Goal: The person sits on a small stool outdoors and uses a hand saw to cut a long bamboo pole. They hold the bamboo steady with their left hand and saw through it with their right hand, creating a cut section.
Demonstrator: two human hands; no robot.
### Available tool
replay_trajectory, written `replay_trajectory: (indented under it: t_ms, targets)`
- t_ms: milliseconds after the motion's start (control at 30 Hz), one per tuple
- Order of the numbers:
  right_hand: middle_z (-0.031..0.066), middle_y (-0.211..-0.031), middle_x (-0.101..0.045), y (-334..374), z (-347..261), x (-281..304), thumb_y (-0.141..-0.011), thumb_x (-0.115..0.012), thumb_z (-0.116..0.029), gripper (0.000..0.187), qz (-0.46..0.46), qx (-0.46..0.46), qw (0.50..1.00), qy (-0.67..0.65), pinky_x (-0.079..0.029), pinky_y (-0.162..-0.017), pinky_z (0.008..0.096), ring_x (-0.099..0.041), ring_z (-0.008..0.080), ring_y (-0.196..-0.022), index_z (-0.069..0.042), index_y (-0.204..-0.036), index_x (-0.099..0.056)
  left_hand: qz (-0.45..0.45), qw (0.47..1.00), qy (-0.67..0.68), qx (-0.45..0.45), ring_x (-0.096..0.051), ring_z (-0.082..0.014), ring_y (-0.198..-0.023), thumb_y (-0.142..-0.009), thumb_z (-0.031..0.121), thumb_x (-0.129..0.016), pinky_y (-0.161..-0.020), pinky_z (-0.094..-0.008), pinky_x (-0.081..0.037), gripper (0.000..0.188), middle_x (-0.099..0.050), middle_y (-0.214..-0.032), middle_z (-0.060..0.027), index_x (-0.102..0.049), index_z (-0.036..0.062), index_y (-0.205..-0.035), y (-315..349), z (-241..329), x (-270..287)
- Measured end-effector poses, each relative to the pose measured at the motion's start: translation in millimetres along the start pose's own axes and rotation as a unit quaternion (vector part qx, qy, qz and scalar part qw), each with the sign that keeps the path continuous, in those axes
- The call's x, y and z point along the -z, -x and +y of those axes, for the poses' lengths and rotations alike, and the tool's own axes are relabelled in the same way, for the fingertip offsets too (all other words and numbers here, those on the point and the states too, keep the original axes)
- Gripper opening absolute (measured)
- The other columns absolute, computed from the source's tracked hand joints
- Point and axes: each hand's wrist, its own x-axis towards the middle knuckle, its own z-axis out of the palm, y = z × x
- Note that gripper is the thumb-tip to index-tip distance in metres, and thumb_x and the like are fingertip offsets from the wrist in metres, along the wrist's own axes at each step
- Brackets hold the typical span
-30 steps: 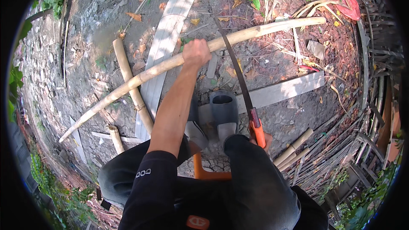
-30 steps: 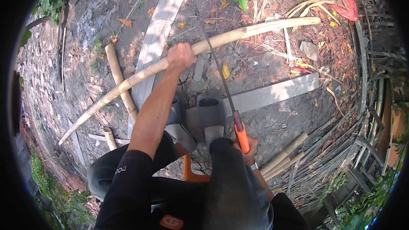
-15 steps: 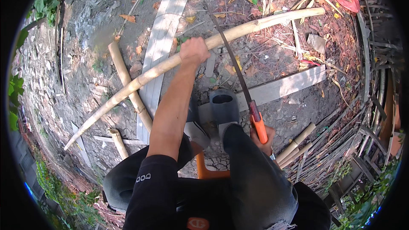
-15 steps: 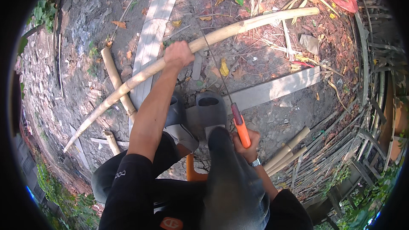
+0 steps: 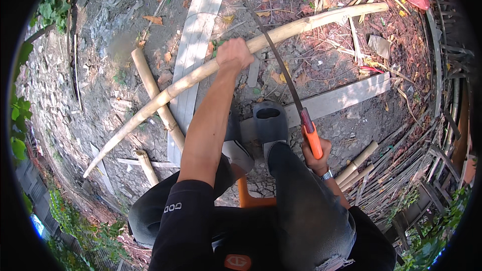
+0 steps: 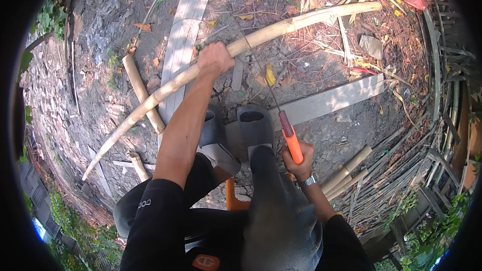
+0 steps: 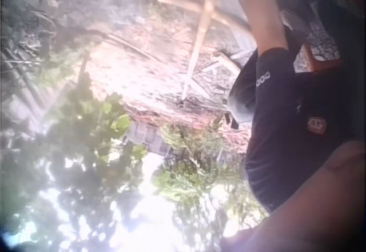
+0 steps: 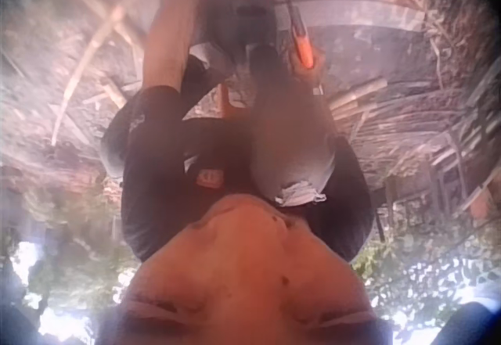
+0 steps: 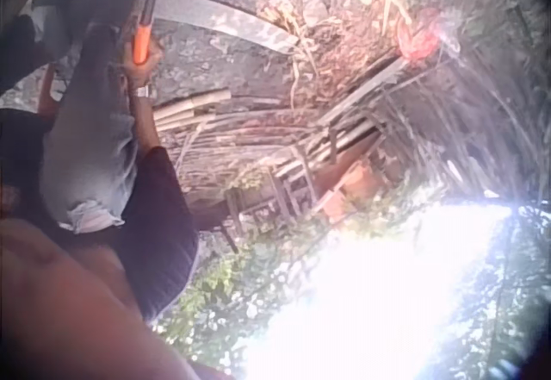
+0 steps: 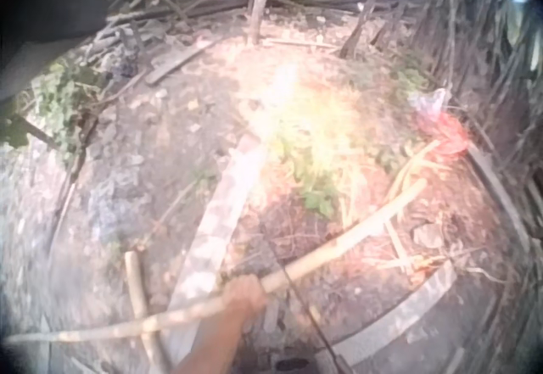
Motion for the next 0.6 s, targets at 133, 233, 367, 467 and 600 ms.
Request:
replay_trajectory:
  t_ms: [133, 233, 367, 467, 600]
  targets:
    - [0.0062, -0.057, -0.056, 32.6, -3.4, 27.6, -0.079, -0.068, -0.006, 0.007, -0.035, -0.039, 0.998, 0.045, -0.045, -0.050, 0.0306, -0.056, 0.0154, -0.047, 0.001, -0.078, -0.068, -0.015, 1.000, 0.016, -0.003, -0.075, -0.0347, -0.105, -0.074, 0.021, -0.071, -0.092, -0.0433, -0.060, 0.037, -0.077, -0.110, -0.0203, -0.079, 0.0037, -0.106, 6.6, 7.9, -8.1]
    - [0.0033, -0.055, -0.054, 21.0, -8.8, 14.0, -0.080, -0.068, -0.004, 0.012, 0.019, -0.059, 0.997, -0.038, -0.041, -0.050, 0.0306, -0.051, 0.0108, -0.048, 0.000, -0.071, -0.061, 0.010, 1.000, 0.005, -0.009, -0.074, -0.0349, -0.108, -0.073, 0.026, -0.071, -0.095, -0.0450, -0.058, 0.041, -0.077, -0.112, -0.0206, -0.078, 0.0048, -0.108, -2.8, -4.2, 1.0]
    - [0.0018, -0.060, -0.055, 27.4, -8.1, 7.3, -0.082, -0.066, -0.002, 0.011, 0.003, -0.065, 0.993, -0.098, -0.039, -0.051, 0.0297, -0.048, 0.0072, -0.055, 0.003, -0.074, -0.061, 0.038, 0.999, 0.005, -0.031, -0.071, -0.0355, -0.113, -0.070, 0.046, -0.080, -0.101, -0.0459, -0.055, 0.074, -0.075, -0.118, -0.0200, -0.066, 0.0069, -0.131, 0.8, -32.3, -11.5]
    - [0.0006, -0.061, -0.055, 32.8, -14.7, 19.9, -0.082, -0.066, -0.001, 0.008, 0.018, -0.087, 0.988, -0.130, -0.038, -0.052, 0.0296, -0.047, 0.0068, -0.056, 0.005, -0.077, -0.064, 0.091, 0.995, 0.024, -0.043, -0.057, -0.0349, -0.133, -0.067, 0.059, -0.085, -0.111, -0.0455, -0.048, 0.099, -0.060, -0.141, -0.0198, -0.052, 0.0085, -0.146, 26.0, -57.5, -20.8]
    - [-0.0010, -0.062, -0.055, 24.2, 8.9, 23.6, -0.083, -0.066, 0.000, 0.007, 0.064, -0.099, 0.981, -0.153, -0.037, -0.052, 0.0292, -0.047, 0.0062, -0.057, 0.007, -0.082, -0.069, 0.161, 0.985, -0.005, 0.055, -0.043, -0.0348, -0.146, -0.069, 0.058, -0.086, -0.118, -0.0506, -0.039, 0.105, -0.049, -0.153, -0.0183, -0.043, 0.0100, -0.153, 72.6, -128.6, -20.8]
